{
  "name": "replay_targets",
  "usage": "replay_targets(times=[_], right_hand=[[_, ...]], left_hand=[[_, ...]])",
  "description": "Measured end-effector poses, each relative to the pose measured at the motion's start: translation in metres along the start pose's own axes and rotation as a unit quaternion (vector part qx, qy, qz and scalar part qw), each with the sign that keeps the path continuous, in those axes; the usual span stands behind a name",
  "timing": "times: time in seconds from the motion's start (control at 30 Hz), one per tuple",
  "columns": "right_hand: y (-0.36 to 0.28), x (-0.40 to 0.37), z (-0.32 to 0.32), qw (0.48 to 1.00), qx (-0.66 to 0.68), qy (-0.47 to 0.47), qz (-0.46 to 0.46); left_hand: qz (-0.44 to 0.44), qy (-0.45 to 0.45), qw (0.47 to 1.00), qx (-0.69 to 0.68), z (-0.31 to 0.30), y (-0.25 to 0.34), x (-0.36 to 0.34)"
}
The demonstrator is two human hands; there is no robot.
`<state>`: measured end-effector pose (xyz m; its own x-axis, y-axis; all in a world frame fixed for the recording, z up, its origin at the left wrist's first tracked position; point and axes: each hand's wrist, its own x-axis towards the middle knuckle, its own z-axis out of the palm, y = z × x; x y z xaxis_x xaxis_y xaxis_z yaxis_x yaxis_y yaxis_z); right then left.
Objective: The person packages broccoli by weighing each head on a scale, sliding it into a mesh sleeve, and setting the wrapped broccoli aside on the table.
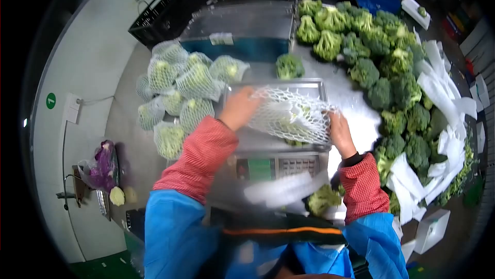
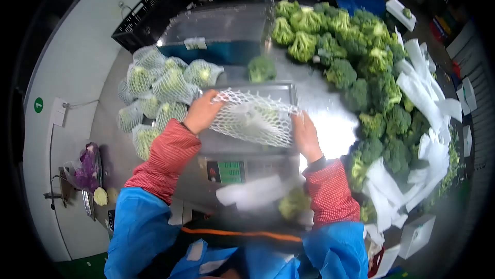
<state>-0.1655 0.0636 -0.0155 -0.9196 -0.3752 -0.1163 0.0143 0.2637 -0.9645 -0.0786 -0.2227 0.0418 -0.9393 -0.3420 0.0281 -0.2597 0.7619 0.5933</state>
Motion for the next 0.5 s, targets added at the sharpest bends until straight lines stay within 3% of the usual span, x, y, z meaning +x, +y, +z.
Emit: replay_targets(times=[0.03, 0.07, 0.1, 0.17, 0.23, 0.3, 0.33, 0.4, 0.5], right_hand=[[0.028, 0.02, 0.003, 0.999, -0.045, -0.006, -0.008], [0.03, 0.028, 0.003, 0.992, -0.014, -0.088, 0.085], [0.025, 0.026, 0.013, 0.992, 0.055, -0.073, 0.09], [0.016, 0.02, 0.014, 0.969, 0.156, -0.122, 0.147], [0.005, 0.006, 0.008, 0.976, 0.075, -0.128, 0.16], [0.01, -0.012, 0.005, 0.983, 0.054, -0.123, 0.127], [0.017, -0.025, 0.004, 0.986, 0.073, -0.116, 0.09], [0.029, -0.056, -0.007, 0.982, 0.068, -0.158, 0.081], [0.002, -0.098, -0.023, 0.976, -0.065, -0.199, 0.067]], left_hand=[[0.13, -0.087, 0.984, 0.079, 0.024, -0.043, 0.029], [0.059, -0.158, 0.985, 0.021, 0.034, -0.048, 0.041], [-0.016, -0.224, 0.971, -0.084, 0.042, -0.046, 0.042], [-0.189, -0.306, 0.881, -0.307, 0.056, -0.045, 0.041], [-0.264, -0.325, 0.776, -0.472, 0.053, -0.031, 0.026], [-0.25, -0.303, 0.73, -0.56, 0.023, 0.009, -0.01], [-0.215, -0.293, 0.704, -0.61, 0.029, -0.002, -0.023], [-0.224, -0.266, 0.669, -0.657, 0.025, -0.002, -0.061], [-0.279, -0.238, 0.619, -0.694, 0.017, 0.004, -0.122]])
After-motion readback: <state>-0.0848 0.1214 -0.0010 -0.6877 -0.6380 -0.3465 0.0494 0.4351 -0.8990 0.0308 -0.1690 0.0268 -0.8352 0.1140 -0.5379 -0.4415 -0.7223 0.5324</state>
